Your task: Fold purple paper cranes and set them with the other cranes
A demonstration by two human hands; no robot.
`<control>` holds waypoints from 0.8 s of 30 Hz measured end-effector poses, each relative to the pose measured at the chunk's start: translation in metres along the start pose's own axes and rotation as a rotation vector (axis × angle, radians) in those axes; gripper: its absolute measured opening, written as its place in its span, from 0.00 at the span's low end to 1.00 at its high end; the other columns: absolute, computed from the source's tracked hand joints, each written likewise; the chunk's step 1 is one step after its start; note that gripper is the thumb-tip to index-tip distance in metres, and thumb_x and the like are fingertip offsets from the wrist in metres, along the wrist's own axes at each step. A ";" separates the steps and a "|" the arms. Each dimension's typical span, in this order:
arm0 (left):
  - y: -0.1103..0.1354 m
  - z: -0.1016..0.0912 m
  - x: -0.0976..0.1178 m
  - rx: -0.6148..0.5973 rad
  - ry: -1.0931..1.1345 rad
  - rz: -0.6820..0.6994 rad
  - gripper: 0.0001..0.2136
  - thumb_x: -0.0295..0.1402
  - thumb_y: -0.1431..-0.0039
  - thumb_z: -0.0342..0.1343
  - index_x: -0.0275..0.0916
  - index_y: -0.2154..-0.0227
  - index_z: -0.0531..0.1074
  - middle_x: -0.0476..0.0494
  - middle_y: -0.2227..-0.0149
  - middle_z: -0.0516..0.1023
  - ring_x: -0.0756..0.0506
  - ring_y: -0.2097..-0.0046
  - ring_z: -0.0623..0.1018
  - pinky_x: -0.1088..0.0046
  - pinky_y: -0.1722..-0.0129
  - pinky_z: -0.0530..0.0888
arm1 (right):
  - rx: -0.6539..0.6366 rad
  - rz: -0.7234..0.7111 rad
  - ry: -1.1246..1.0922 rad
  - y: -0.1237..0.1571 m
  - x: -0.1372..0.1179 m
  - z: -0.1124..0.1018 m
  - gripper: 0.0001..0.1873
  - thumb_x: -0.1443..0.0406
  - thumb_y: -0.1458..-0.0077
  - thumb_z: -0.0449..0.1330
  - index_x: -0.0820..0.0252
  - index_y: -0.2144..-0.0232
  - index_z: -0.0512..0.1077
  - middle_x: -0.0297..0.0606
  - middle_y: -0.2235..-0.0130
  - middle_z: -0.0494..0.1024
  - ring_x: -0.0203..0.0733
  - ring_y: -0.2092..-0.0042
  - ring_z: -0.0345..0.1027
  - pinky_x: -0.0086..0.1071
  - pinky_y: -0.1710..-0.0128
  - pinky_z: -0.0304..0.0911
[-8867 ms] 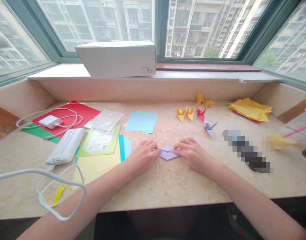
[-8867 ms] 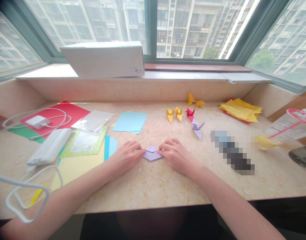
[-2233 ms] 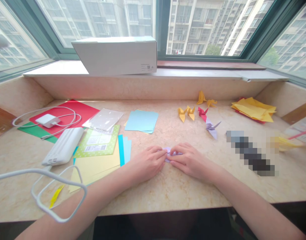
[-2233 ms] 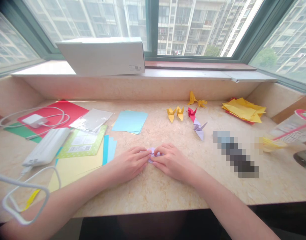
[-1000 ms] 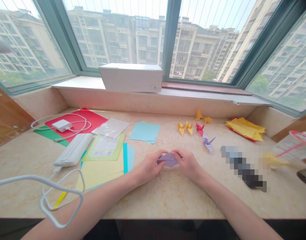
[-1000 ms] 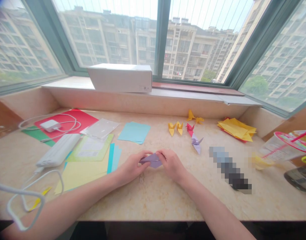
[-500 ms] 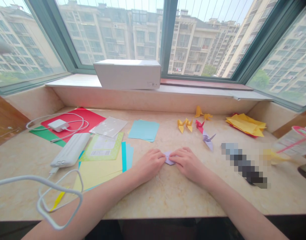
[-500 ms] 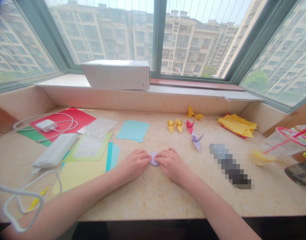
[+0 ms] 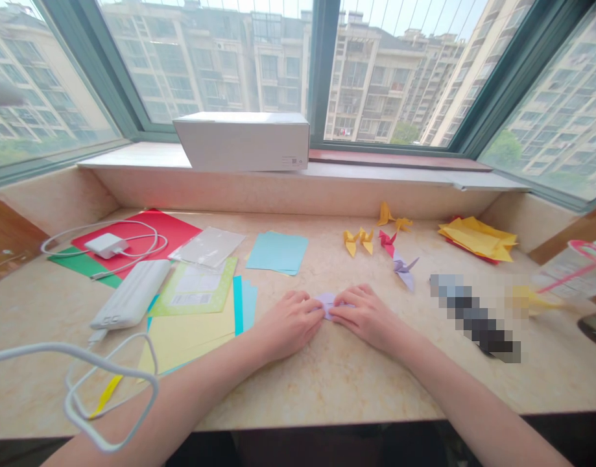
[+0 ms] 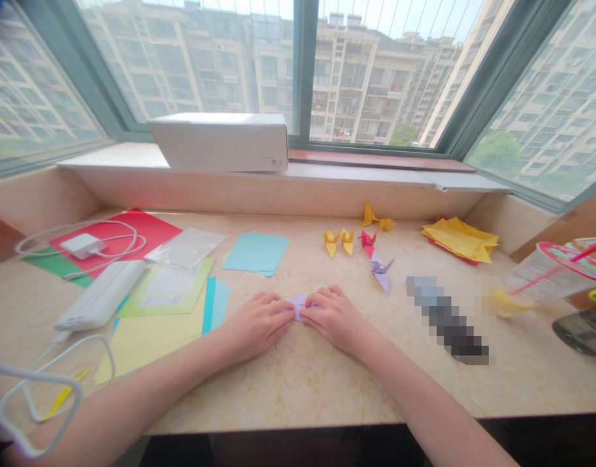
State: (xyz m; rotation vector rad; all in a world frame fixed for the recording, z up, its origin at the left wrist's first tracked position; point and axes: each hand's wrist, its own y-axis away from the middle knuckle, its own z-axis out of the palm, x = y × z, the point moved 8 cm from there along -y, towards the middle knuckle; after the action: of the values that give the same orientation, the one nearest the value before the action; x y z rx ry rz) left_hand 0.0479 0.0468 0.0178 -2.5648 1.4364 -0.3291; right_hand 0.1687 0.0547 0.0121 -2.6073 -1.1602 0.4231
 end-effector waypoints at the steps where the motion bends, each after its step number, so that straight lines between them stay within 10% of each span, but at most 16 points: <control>1: -0.001 0.000 -0.001 0.002 0.006 0.000 0.10 0.30 0.31 0.47 0.38 0.56 0.74 0.40 0.59 0.77 0.42 0.56 0.73 0.62 0.54 0.69 | -0.004 -0.004 0.002 0.001 0.000 0.000 0.10 0.63 0.33 0.56 0.54 0.59 0.78 0.37 0.61 0.80 0.42 0.58 0.71 0.39 0.55 0.56; 24: -0.002 -0.002 0.000 0.035 0.106 0.006 0.11 0.28 0.32 0.47 0.37 0.53 0.72 0.39 0.59 0.75 0.42 0.56 0.74 0.62 0.54 0.73 | -0.023 0.277 -0.199 -0.002 0.020 0.013 0.09 0.64 0.34 0.57 0.56 0.66 0.75 0.34 0.64 0.80 0.41 0.61 0.74 0.38 0.58 0.57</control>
State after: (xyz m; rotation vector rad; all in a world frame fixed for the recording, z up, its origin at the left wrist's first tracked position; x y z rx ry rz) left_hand 0.0490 0.0476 0.0201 -2.5491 1.4594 -0.4918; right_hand 0.1762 0.0724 -0.0023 -2.8071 -0.8610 0.7441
